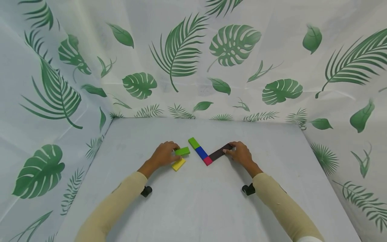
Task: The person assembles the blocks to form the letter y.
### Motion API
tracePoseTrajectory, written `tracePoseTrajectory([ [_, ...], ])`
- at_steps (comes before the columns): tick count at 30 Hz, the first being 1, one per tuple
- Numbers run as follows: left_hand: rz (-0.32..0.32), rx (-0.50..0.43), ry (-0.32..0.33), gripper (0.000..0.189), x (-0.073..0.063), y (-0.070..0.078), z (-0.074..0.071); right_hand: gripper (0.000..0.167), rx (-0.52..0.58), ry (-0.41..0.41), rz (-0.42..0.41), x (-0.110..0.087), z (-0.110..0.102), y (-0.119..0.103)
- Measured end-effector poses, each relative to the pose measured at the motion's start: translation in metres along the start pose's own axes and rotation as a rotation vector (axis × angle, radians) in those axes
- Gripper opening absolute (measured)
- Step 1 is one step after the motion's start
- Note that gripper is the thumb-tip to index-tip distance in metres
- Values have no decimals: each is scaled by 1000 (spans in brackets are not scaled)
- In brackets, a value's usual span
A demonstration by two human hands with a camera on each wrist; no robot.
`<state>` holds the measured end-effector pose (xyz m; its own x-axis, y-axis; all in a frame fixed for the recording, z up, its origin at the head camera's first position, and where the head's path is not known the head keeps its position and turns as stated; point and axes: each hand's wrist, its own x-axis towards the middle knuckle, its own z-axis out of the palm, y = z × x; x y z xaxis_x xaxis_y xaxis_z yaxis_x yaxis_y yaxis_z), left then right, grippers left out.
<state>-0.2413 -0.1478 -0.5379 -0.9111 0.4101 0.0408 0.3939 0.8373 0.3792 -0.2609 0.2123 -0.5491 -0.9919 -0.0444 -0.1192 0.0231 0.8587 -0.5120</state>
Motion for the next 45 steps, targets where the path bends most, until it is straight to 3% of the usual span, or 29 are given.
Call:
tracePoseTrajectory([
  [7,-21,-2,16,40,-4,12,5,57,4,-2,-1,-1,-1,-1],
  [18,-13,-46,99,36,-10,29,16,58,-5,17,-20,-2,0,1],
  [32,-30,-52,99,36,-14,47,22,57,-12,23,-13,-1,0,1],
  [45,-26,-68,142,35,-21,54,27,58,-14,15,-15,-1,0,1],
])
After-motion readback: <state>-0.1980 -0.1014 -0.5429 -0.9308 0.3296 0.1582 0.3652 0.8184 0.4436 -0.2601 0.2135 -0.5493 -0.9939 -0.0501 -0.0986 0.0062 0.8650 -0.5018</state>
